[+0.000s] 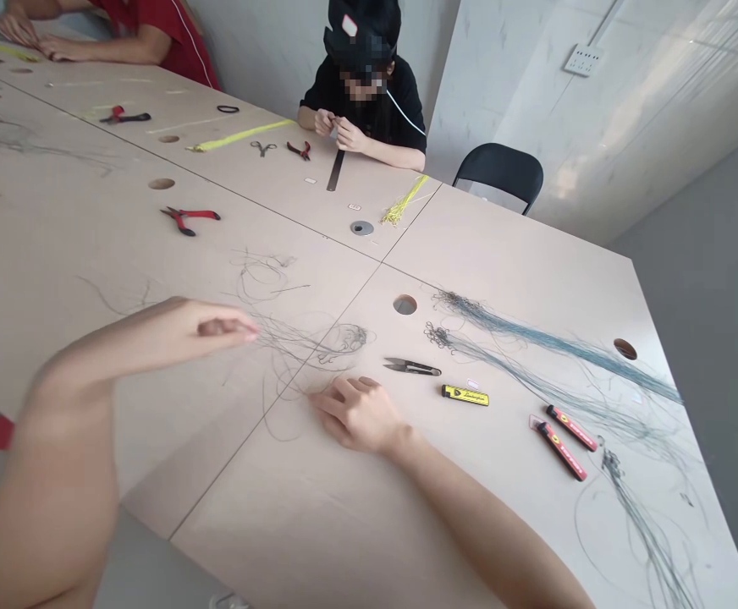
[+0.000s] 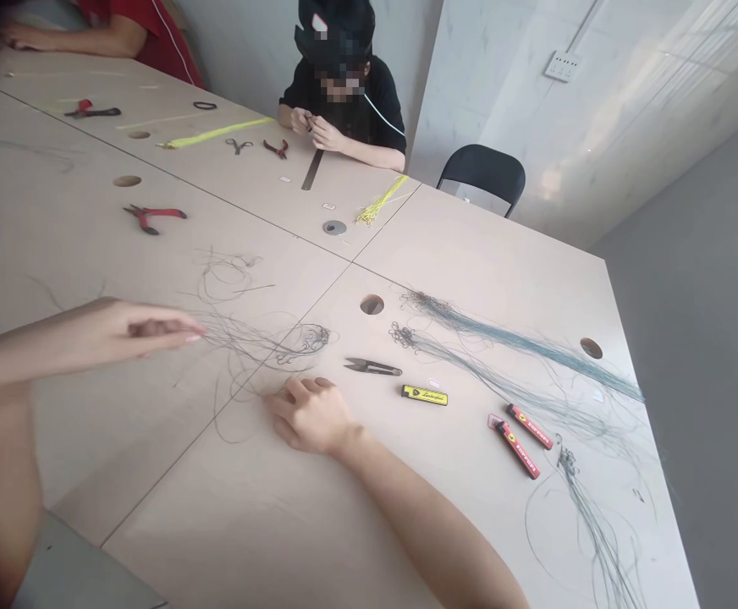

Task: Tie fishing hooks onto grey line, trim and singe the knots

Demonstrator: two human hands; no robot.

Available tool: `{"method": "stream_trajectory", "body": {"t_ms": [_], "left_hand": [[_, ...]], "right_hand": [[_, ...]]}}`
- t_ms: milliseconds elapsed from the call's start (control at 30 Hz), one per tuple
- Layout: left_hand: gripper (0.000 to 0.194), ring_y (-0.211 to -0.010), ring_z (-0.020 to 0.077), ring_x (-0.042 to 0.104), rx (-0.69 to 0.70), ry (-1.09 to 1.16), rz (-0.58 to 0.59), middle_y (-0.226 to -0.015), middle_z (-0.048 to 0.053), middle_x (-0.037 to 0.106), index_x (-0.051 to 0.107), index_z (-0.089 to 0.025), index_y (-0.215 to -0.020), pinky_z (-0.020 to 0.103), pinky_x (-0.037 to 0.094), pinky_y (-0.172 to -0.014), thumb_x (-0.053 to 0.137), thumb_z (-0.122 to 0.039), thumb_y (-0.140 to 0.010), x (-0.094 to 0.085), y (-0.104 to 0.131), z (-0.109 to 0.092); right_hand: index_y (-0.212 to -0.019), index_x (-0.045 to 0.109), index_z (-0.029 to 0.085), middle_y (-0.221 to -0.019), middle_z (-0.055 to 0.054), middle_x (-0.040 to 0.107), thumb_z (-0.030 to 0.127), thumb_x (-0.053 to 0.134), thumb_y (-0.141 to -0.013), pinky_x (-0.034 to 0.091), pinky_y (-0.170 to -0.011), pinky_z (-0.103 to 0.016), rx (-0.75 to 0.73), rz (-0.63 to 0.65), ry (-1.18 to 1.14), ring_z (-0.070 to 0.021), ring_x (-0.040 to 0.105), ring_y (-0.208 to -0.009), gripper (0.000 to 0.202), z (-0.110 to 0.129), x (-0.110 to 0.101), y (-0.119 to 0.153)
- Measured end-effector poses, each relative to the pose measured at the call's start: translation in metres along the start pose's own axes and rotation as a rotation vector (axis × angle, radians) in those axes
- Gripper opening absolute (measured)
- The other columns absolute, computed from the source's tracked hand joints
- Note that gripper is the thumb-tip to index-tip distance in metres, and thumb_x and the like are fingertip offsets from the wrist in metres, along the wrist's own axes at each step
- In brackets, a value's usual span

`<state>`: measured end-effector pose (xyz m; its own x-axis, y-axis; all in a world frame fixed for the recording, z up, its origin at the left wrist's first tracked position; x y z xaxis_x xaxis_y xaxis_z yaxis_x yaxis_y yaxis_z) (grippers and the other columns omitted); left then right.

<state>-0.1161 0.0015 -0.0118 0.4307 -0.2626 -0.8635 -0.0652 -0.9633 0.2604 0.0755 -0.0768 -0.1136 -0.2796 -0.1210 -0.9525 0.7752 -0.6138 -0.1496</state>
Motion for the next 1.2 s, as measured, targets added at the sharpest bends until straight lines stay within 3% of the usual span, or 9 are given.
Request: {"method": "stream_trajectory", "body": {"t_ms": [100, 233, 367, 500, 700, 933, 1200], "left_hand": [[0.029, -0.081, 0.017, 0.061, 0.148, 0.055, 0.022, -0.089, -0.001, 0.074, 0.072, -0.022, -0.09, 0.024, 0.044, -0.074, 0.057, -0.046, -0.082, 0.019, -0.019, -0.035], [0.026, -0.074, 0.0145, 0.053, 0.328, -0.175, 0.04, -0.084, 0.001, 0.067, 0.071, -0.021, -0.09, 0.024, 0.037, -0.067, 0.051, -0.037, -0.088, 0.052, -0.047, -0.082], [0.027, -0.078, 0.0144, 0.056, 0.397, -0.223, 0.103, -0.096, 0.001, 0.071, 0.074, -0.021, -0.087, 0.025, 0.036, -0.069, 0.048, -0.029, -0.088, 0.074, -0.065, -0.102], [0.029, -0.077, 0.0147, 0.058, 0.431, -0.261, 0.167, -0.099, 0.002, 0.073, 0.075, -0.022, -0.087, 0.025, 0.036, -0.069, 0.047, -0.02, -0.084, 0.087, -0.071, -0.104], [0.024, -0.073, 0.0143, 0.059, 0.45, -0.271, 0.195, -0.096, 0.0, 0.074, 0.072, -0.024, -0.084, 0.024, 0.037, -0.065, 0.048, -0.023, -0.081, 0.099, -0.079, -0.097], [0.011, -0.06, 0.0134, 0.054, 0.444, -0.256, 0.149, -0.072, -0.002, 0.067, 0.06, -0.022, -0.075, 0.024, 0.034, -0.056, 0.05, -0.026, -0.08, 0.104, -0.078, -0.094], [0.008, -0.062, 0.0138, 0.055, 0.454, -0.277, 0.102, -0.079, -0.001, 0.067, 0.055, -0.022, -0.082, 0.024, 0.035, -0.059, 0.048, -0.024, -0.086, 0.11, -0.074, -0.091]], "right_hand": [[-0.117, 0.066, 0.02, -0.094, -0.007, 0.062, 0.031, 0.048, -0.1, 0.044, -0.068, -0.031, -0.034, -0.024, 0.005, -0.0165, 0.055, -0.071, 0.027, 0.002, 0.001, 0.001], [-0.111, 0.065, 0.019, -0.092, -0.006, 0.062, 0.031, 0.048, -0.1, 0.044, -0.065, -0.031, -0.055, -0.082, 0.02, -0.0153, 0.054, -0.067, 0.024, 0.001, 0.001, 0.002], [-0.11, 0.066, 0.018, -0.088, -0.006, 0.063, 0.03, 0.046, -0.1, 0.044, -0.062, -0.031, -0.081, -0.151, 0.042, -0.0156, 0.053, -0.064, 0.025, 0.002, 0.001, 0.003], [-0.11, 0.066, 0.018, -0.087, -0.006, 0.063, 0.03, 0.045, -0.101, 0.045, -0.062, -0.032, -0.091, -0.156, 0.045, -0.0164, 0.054, -0.064, 0.026, 0.001, 0.003, 0.003], [-0.106, 0.066, 0.017, -0.085, -0.006, 0.062, 0.029, 0.046, -0.1, 0.042, -0.06, -0.031, -0.101, -0.175, 0.044, -0.0161, 0.053, -0.066, 0.024, 0.001, 0.002, 0.003], [-0.095, 0.066, 0.015, -0.079, -0.005, 0.062, 0.021, 0.05, -0.096, 0.035, -0.061, -0.033, -0.019, -0.425, 0.065, -0.0173, 0.052, -0.069, 0.017, -0.005, -0.019, 0.008], [-0.093, 0.065, 0.017, -0.083, -0.006, 0.066, 0.016, 0.049, -0.094, 0.036, -0.069, -0.035, 0.185, -0.647, 0.035, -0.0198, 0.051, -0.074, 0.016, -0.019, -0.042, 0.017]]}}
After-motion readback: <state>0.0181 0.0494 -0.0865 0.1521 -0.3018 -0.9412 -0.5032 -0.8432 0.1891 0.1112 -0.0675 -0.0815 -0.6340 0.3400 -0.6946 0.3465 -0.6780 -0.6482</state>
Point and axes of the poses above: each hand's wrist, its own y-axis away from the middle knuckle, its own x-axis out of the palm, z = x × y, the point moved 8 cm from there along -y, towards the middle knuckle
